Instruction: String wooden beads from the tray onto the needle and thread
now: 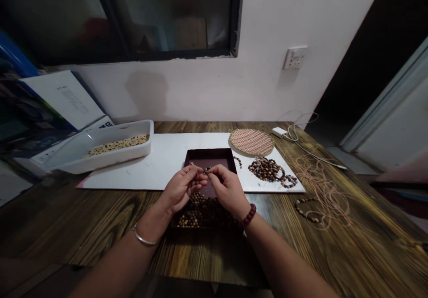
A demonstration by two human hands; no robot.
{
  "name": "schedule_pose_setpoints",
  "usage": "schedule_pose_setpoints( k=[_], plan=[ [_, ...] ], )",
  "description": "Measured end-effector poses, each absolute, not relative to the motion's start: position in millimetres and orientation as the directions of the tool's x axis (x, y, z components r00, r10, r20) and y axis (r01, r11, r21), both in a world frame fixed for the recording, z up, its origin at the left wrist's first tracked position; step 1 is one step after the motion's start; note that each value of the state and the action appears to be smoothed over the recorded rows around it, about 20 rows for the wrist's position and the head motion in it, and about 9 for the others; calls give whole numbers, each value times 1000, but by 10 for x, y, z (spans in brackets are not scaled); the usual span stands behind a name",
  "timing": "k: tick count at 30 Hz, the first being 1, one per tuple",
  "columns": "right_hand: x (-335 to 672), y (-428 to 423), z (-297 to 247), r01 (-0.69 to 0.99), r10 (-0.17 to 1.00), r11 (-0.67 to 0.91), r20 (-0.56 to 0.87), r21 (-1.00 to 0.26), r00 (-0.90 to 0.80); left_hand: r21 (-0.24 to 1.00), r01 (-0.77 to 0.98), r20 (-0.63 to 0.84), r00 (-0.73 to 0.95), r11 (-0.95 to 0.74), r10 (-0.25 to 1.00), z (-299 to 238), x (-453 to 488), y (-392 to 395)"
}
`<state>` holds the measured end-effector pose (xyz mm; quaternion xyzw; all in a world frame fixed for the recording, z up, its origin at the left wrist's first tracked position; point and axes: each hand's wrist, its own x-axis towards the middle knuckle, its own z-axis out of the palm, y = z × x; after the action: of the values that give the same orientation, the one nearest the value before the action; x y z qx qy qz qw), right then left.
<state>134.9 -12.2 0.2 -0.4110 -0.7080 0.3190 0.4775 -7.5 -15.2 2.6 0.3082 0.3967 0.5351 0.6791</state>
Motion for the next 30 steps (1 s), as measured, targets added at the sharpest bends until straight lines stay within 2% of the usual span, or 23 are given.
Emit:
schedule_pose_setpoints(
  k=[4,12,23,27,30],
  plan=[
    [1370,-141,19,372,845,534,486,-759,-222,873,-439,-192,86,210,978,-17,-74,-146],
    [1374,-166,-9,515,709,695,598,-502,-374,930,-341,-122,61,136,991,-58,-55,-145],
    [1346,-195,-22,633,688,685,606,-362,-398,913,-386,-86,130,131,988,-68,-70,-155],
    [1365,-192,-11,700,698,651,594,-294,-400,920,-383,-55,88,85,995,-70,-73,-143],
    [1389,-183,11,711,705,640,593,-293,-390,916,-399,-17,53,36,998,-83,-80,-122]
  ],
)
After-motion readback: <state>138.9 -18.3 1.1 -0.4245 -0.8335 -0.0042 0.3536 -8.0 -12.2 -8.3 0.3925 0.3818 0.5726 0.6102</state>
